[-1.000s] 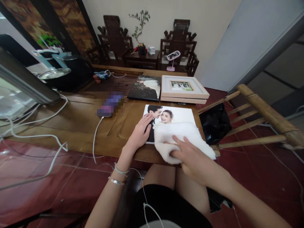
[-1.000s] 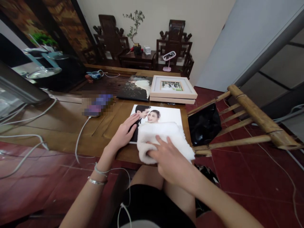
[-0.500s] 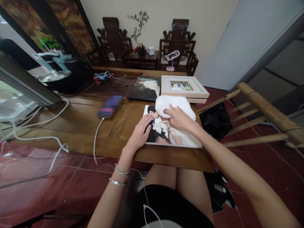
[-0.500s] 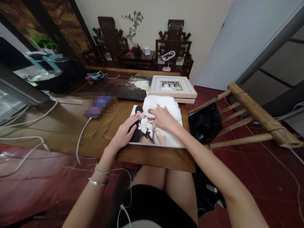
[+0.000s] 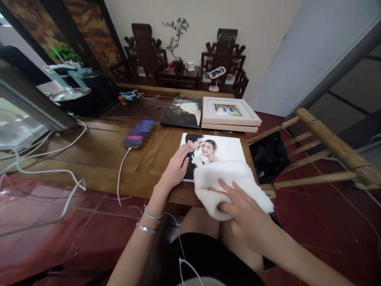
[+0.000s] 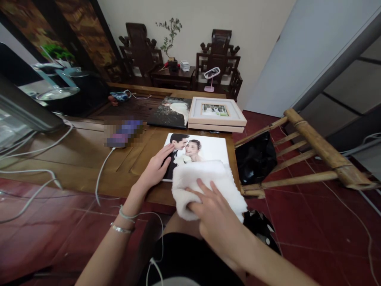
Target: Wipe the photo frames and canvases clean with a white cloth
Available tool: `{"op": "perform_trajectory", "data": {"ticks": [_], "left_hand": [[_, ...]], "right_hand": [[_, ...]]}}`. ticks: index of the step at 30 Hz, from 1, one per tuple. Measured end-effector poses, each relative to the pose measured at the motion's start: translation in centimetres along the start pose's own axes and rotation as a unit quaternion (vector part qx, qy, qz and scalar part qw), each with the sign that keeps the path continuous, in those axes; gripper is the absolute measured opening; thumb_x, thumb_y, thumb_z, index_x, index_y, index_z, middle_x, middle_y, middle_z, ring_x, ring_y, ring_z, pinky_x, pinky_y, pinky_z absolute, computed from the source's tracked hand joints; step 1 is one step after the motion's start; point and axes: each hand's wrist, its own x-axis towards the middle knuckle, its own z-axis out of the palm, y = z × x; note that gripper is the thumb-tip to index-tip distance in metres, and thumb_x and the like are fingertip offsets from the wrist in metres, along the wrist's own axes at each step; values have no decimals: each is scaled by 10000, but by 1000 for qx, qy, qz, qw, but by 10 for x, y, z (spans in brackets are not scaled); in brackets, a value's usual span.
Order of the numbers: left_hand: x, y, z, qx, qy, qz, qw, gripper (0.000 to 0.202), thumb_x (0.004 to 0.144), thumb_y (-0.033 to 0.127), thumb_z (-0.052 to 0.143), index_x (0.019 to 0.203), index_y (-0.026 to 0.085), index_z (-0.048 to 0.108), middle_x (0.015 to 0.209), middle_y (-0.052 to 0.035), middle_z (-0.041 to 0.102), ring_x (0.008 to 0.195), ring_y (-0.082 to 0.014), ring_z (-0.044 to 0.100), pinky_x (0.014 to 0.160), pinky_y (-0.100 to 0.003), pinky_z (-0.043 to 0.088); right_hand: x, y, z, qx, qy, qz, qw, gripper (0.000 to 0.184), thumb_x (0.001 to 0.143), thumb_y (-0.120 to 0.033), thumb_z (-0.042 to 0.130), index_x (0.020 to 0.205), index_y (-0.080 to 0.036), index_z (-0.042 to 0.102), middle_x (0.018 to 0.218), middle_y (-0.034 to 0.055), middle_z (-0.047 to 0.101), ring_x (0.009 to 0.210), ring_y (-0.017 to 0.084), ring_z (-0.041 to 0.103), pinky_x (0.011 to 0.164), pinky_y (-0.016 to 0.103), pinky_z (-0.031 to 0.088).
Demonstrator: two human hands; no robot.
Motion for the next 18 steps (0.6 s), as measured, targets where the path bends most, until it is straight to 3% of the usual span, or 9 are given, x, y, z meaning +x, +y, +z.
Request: {"op": "perform_trajectory", "data": {"ticks": [5,9,13,18], "left_hand": [[0,-1,0,5,-1,7,1000,434,952,231,343,1340,100,489,1450,-142,440,1381,-212,352,1168,-432,262],[0,0,1,10,10,17,1000,430,959,248,343,1343,116,486,1449,-143,442,1372,-227,367,1155,-453,282],[-3,7,-1,-5,28,23,999,446,976,298,341,1393,166,430,1488,-117,390,1388,-224,337,1158,-439,267],[-7,11,-8,-43,84,60,994,530,993,418,255,1484,220,254,1563,-86,238,1448,-248,168,1174,-474,178]], "right_hand": [[21,46,-9,-50,54,77,994,525,646,27,371,1063,-132,647,1297,167,581,1369,301,331,1093,535,304],[62,71,-13,-95,91,128,983,487,685,17,397,1083,-120,641,1306,183,567,1356,356,335,1059,581,303],[101,60,-9,-104,74,95,987,536,724,4,430,1193,-177,614,1445,106,449,1361,406,290,1033,670,254],[110,20,6,-107,55,-65,991,405,796,-38,463,1110,-182,673,1456,83,440,1377,402,257,1074,657,202]]}}
